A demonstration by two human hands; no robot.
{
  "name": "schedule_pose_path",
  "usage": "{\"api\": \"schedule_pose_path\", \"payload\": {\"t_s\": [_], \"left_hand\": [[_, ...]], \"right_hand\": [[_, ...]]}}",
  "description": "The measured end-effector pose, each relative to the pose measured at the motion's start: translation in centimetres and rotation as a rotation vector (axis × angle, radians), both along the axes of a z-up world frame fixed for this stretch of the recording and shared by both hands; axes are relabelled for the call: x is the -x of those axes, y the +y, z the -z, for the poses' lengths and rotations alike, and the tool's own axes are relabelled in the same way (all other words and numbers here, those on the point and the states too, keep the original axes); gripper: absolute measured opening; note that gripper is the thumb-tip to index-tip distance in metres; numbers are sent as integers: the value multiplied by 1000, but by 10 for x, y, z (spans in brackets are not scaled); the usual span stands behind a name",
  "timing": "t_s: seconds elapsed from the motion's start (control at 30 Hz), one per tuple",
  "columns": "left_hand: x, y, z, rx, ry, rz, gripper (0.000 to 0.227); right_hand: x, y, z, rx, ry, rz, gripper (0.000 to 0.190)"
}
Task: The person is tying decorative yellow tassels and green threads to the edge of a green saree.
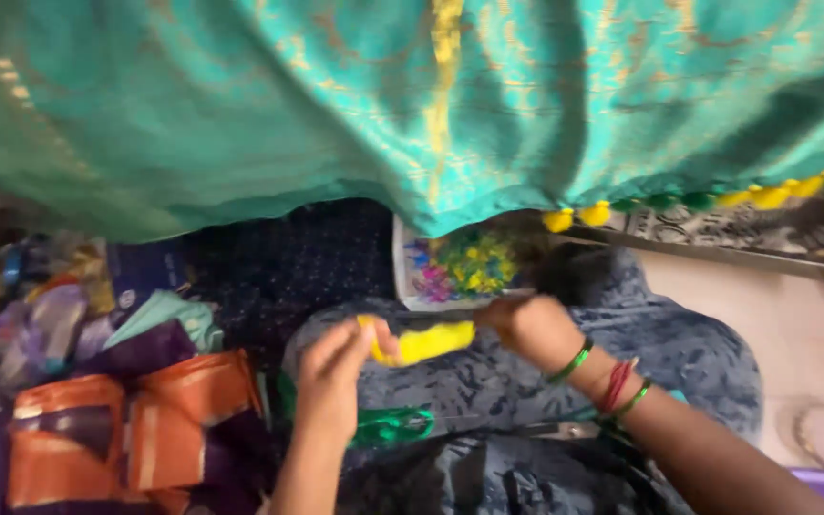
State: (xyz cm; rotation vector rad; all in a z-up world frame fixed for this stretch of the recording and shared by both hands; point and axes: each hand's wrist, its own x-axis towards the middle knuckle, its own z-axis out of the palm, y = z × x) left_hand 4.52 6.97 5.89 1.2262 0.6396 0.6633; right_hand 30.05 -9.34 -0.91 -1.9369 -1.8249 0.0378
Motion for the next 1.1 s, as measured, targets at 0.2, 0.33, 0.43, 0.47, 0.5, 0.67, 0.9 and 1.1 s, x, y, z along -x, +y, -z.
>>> {"api": "schedule_pose_path", "payload": {"t_s": [0.2, 0.33, 0.43, 0.47, 0.5, 0.67, 0.9, 1.1], "left_hand": [[-125, -8, -74, -454, -59, 366, 59], [-189, -47, -80, 46, -411, 642, 55], [-216, -60, -73, 93, -174, 433, 55], [-219, -60, -70, 233, -213, 462, 55], [-223, -60, -67, 374, -250, 489, 54], [-207, -50, -66, 350, -152, 445, 55], [-148, -46, -127, 163, -20, 444, 42], [-136, -46, -109, 129, -245, 370, 20]], "right_hand": [[-49, -39, -101, -322, -46, 345, 29], [-66, -77, -109, -318, -101, 552, 23], [-68, -94, -116, -345, -93, 704, 28], [-68, -98, -116, -321, 65, 739, 23], [-67, -102, -115, -295, 225, 769, 21], [-53, -88, -117, -355, 223, 578, 11], [-29, -47, -124, -216, 1120, 479, 13], [-5, -43, -142, -398, 1230, 252, 14]]}}
